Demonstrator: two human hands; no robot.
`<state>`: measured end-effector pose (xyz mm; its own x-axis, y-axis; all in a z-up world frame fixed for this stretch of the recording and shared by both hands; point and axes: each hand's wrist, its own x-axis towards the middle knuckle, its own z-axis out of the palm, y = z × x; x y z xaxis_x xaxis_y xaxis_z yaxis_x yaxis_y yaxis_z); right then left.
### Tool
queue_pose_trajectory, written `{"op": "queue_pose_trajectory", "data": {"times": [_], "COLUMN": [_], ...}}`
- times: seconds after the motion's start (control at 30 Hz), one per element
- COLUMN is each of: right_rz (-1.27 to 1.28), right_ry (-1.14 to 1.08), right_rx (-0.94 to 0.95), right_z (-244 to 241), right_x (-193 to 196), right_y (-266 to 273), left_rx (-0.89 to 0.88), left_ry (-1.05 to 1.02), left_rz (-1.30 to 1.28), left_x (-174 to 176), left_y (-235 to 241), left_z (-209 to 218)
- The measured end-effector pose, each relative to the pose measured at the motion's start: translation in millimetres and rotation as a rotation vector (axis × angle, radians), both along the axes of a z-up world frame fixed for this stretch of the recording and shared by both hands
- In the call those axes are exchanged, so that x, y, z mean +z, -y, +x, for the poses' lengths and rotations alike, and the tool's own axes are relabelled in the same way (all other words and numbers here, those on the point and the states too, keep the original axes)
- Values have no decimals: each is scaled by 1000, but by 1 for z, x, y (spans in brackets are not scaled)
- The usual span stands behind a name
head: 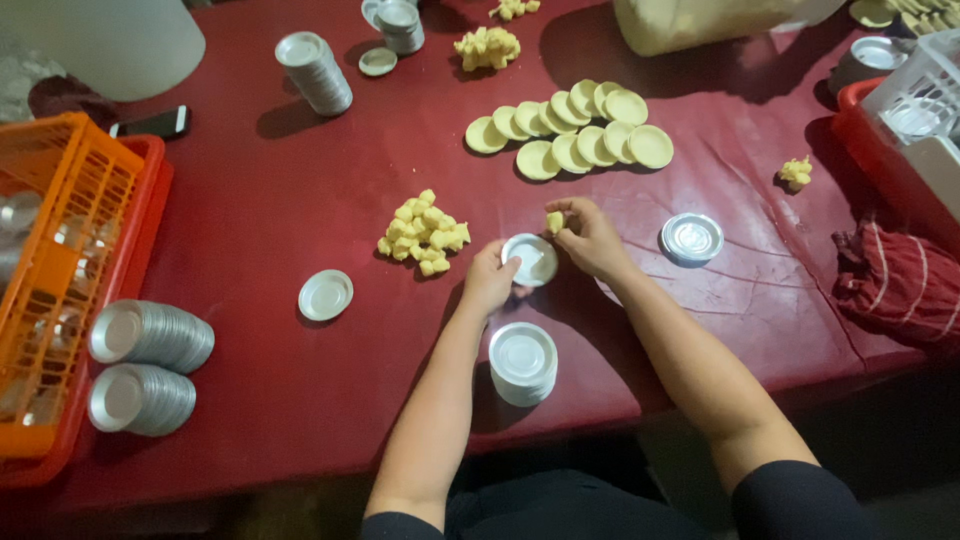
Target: The person places small yellow dough pieces into shallow white plastic cups and presses them into shape. They repeat this process, stacking the filled cups on the table.
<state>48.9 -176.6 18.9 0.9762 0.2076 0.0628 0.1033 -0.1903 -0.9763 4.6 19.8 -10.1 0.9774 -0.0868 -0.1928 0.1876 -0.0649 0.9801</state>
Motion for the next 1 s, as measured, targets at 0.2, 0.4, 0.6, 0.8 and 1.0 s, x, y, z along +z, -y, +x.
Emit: {"op": "queue_pose_trajectory", "data": {"times": [0.2,0.4,0.6,0.8,1.0], "right_rz": [-173,-416,-253,110,224], "right_ry": [238,802,507,36,-61], "right_rx": [22,33,139,296,296], "right_z": [-14,-9,-6,11,17], "right_x": [3,-2,-13,-41,-44], "right_y": [-13,-23,-21,-16,-8], "left_rx": [158,287,338,267,317], "left_ry": [-78,-23,96,63,-12], "left_rz": [332,-329,-195,-294,-302], "left_x": [-12,25,-2,-30,8], "left_y": [8,18,18,15,16], "left_z": [10,-10,2,19,-1]}}
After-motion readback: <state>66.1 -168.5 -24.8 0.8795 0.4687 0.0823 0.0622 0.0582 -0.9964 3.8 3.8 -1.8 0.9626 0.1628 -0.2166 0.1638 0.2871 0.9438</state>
